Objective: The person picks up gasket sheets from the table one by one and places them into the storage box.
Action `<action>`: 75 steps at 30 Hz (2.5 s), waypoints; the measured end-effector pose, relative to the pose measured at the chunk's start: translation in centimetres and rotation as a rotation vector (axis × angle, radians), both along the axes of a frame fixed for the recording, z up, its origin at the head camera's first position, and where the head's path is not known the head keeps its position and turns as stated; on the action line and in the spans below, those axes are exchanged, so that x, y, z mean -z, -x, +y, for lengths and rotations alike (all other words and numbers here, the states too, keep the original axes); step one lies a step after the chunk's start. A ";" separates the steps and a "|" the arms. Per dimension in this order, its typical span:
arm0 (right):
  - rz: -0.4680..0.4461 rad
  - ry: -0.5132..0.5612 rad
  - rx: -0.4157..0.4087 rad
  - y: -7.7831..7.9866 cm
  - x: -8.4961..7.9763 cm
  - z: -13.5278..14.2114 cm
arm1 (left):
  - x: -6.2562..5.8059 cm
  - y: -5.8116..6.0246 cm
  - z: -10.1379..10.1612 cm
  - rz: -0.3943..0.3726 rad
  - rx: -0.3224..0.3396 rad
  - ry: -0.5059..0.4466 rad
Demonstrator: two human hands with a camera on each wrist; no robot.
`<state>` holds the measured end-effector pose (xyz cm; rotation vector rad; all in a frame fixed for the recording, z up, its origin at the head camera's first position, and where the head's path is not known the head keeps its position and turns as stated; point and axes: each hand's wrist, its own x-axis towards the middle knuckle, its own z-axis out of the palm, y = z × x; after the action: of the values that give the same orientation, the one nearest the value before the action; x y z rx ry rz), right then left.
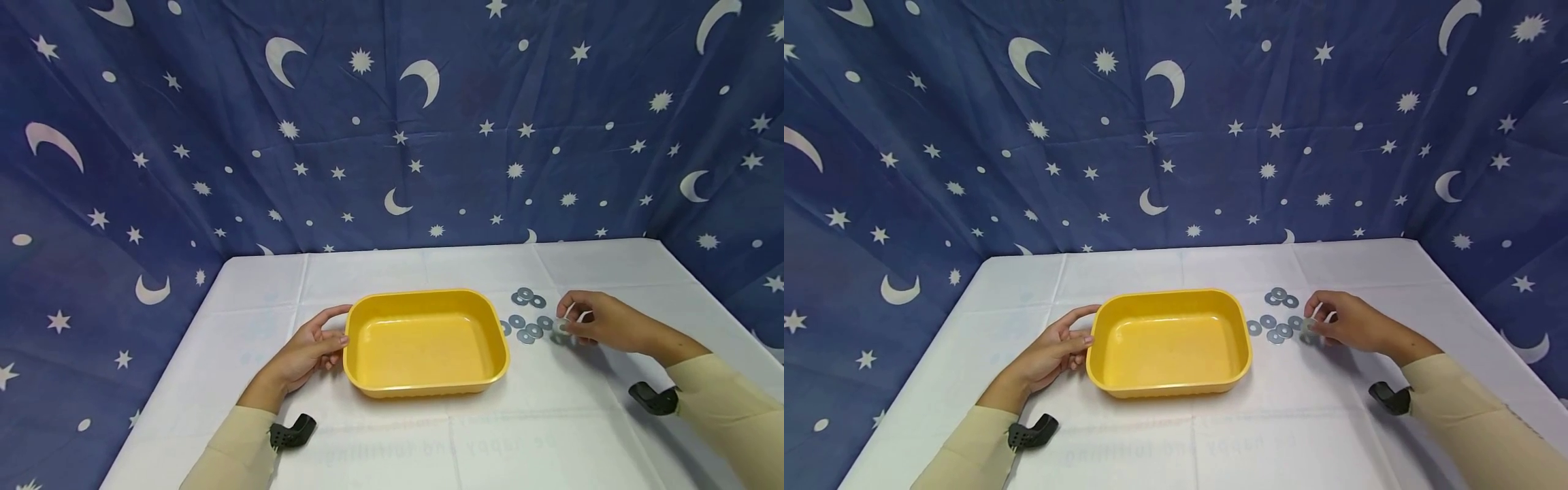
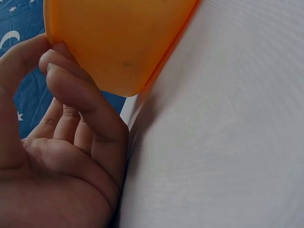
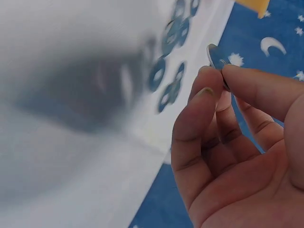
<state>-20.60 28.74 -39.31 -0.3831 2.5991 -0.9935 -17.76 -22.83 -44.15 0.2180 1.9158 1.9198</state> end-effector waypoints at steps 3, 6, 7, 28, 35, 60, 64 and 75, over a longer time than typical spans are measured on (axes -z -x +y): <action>0.019 -0.002 -0.024 -0.3 -0.9 -0.9 | 0.0 0.1 0.0 0.002 0.002 0.000; 0.043 0.001 -0.050 -0.7 -1.8 -2.0 | -0.1 0.1 0.0 -0.001 0.004 -0.002; 0.051 0.003 -0.061 -0.8 -2.2 -2.4 | 0.0 0.1 0.0 -0.003 0.004 -0.002; 0.142 0.117 -0.218 -2.2 -4.6 -9.2 | 0.1 0.0 -0.1 -0.028 0.000 -0.043; 0.170 0.121 -0.266 -1.9 -4.0 -11.1 | 0.1 0.0 -0.1 -0.038 -0.008 -0.050; 0.154 0.134 -0.414 -1.1 -0.3 -16.6 | 0.1 0.0 0.1 -0.015 -0.010 -0.023; 0.169 0.114 -0.430 -1.1 0.0 -17.0 | -0.1 -0.1 0.1 -0.010 -0.009 -0.004; 0.132 0.047 -0.431 -0.7 0.6 -17.9 | 0.0 0.0 0.2 0.008 -0.004 -0.003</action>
<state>-19.88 10.83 -39.96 -1.0005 2.4481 -0.8994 -17.79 -22.67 -44.17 0.2230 1.9193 1.9277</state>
